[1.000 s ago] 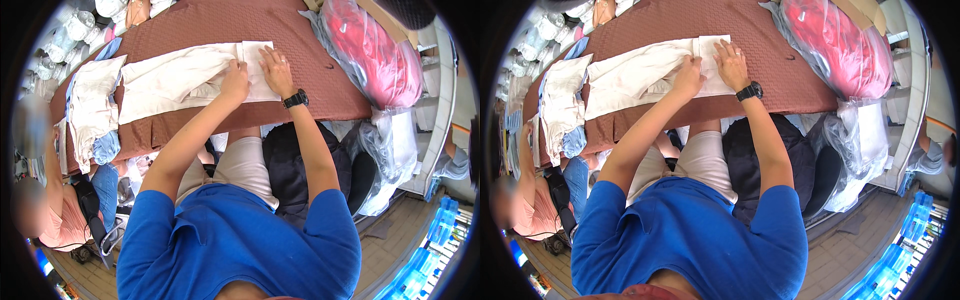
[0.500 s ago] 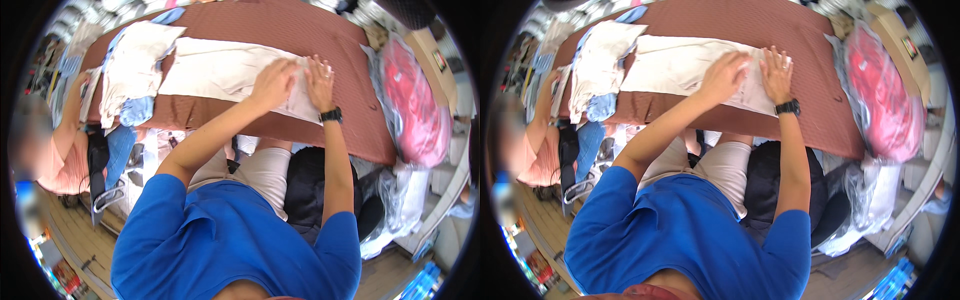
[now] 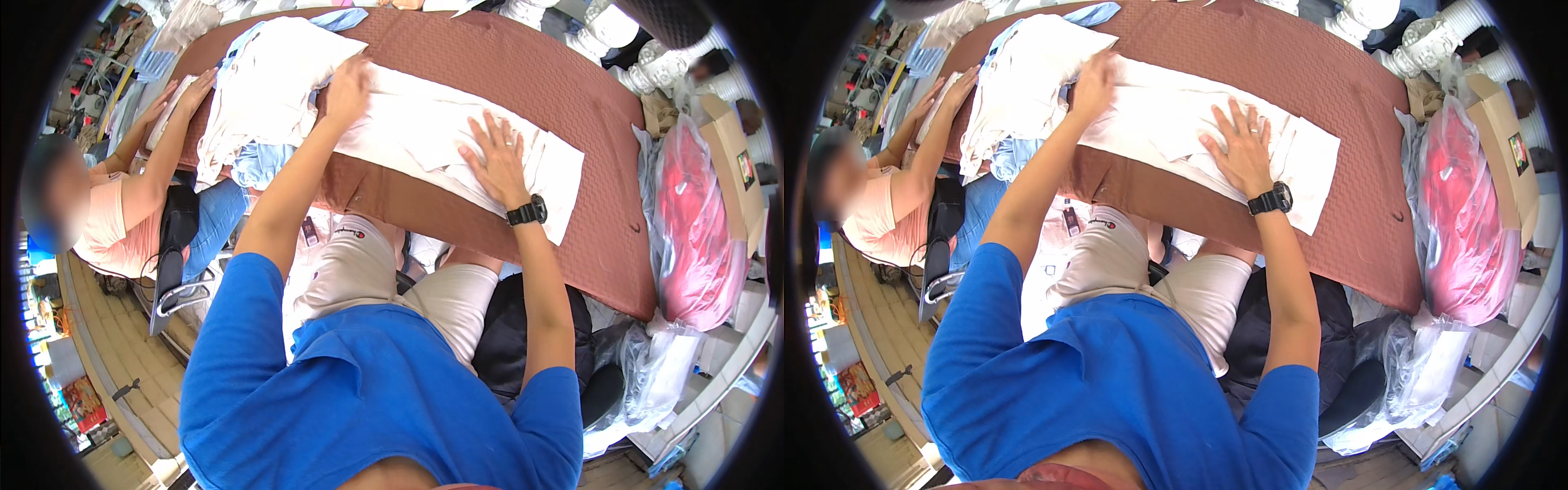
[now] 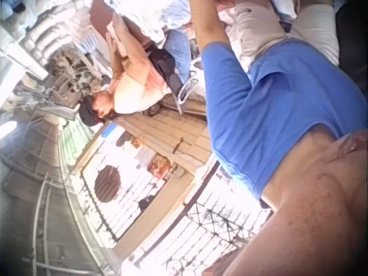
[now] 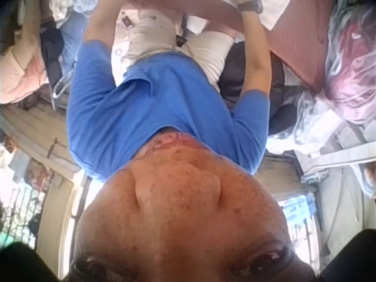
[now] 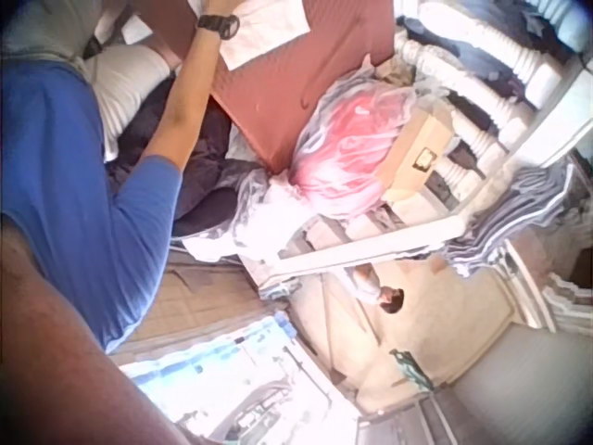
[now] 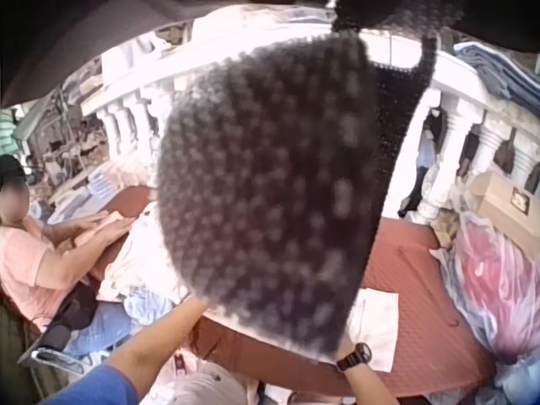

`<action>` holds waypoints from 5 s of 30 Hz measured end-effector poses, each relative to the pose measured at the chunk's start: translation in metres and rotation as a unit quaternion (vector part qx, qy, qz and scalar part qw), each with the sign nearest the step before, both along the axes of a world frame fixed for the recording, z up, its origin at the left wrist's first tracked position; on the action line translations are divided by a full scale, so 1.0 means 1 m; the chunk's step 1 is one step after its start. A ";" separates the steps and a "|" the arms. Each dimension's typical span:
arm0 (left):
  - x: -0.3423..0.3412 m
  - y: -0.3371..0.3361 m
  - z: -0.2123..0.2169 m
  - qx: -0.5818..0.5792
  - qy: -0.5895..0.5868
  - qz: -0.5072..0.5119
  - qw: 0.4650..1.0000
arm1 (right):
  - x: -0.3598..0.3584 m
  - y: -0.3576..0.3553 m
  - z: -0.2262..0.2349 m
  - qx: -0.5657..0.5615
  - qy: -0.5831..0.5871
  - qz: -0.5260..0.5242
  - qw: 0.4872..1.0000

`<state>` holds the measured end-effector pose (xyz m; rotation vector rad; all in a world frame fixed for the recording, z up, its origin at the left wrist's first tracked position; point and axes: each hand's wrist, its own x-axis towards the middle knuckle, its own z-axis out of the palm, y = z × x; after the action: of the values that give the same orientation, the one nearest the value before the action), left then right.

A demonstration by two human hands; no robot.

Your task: The person picks up a light-colored clothing item, spreads it out on the table, smooths it, folds it into a rectangle, and places it inside a clear plastic bag.

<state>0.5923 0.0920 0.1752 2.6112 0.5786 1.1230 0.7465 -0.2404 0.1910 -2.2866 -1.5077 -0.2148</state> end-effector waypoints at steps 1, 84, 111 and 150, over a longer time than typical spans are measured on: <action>0.002 0.012 0.008 -0.040 0.040 0.056 0.997 | 0.000 0.005 0.012 0.021 -0.019 -0.008 1.000; 0.046 -0.318 0.108 -0.357 -0.041 -0.266 0.895 | 0.119 -0.010 0.128 0.134 0.432 -0.173 0.875; -0.121 -0.055 0.026 -0.435 -0.002 -0.006 0.900 | 0.022 0.313 0.045 -0.093 0.218 0.169 0.957; -0.124 -0.053 0.039 -0.336 0.048 0.113 0.934 | 0.008 0.312 0.002 -0.072 0.329 0.039 0.941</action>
<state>0.4682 0.0392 0.2143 2.0378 1.0857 0.6771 0.7542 0.0718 0.1926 -2.0809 -1.2681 0.6415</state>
